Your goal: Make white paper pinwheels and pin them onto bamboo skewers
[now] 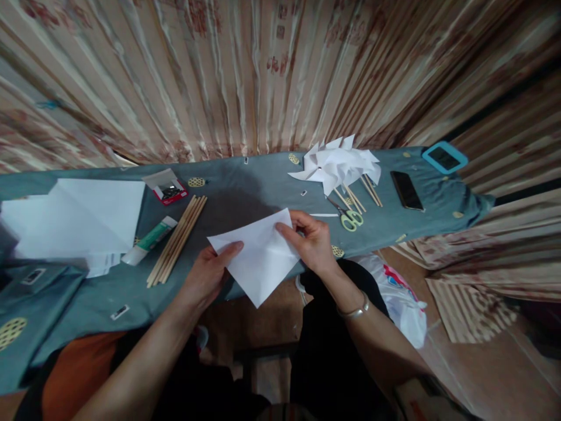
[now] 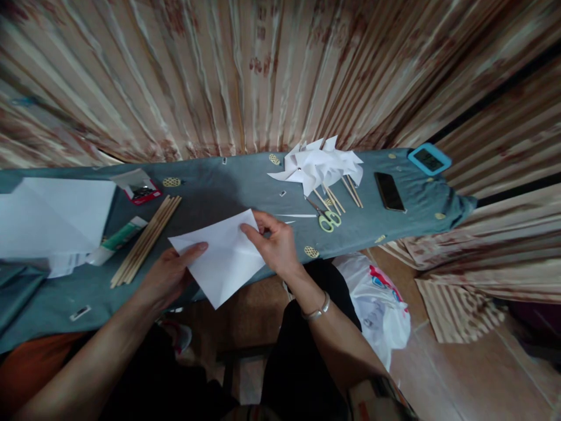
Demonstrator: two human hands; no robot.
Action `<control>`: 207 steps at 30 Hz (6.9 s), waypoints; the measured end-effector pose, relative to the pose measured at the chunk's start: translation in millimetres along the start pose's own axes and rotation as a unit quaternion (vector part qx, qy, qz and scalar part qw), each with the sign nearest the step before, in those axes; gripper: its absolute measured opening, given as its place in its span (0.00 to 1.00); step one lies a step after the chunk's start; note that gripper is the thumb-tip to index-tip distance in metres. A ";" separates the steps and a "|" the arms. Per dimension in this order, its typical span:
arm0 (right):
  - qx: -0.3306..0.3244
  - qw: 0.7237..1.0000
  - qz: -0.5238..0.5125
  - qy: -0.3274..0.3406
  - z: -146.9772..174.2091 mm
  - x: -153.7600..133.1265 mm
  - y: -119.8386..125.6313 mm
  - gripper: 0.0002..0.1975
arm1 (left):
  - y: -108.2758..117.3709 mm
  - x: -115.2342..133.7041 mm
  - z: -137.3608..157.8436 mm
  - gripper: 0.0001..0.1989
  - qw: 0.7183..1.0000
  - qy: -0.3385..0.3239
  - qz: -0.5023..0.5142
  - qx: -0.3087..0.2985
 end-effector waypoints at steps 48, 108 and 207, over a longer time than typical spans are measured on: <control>-0.166 0.748 0.626 -0.147 -16.0 60.6 143.7 0.17 | 20.1 37.6 -6.0 0.09 0.976 -0.160 0.135 0.067; -0.296 0.887 -0.312 -0.169 63.3 -4.3 -101.0 0.30 | 37.2 72.9 -8.4 0.10 0.945 -0.212 0.231 0.096; -0.208 0.903 -0.309 -0.216 66.8 -1.8 -102.3 0.22 | 36.9 71.0 -9.4 0.12 0.951 -0.193 0.222 0.098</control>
Point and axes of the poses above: each hand's wrist, its own z-axis away from the middle knuckle, its own y-axis out of the back of the hand, x = y × z, the point moved 6 cm from there along -z, towards the middle knuckle, and after that the axes turned 11 degrees about y, right-handed, at the moved point
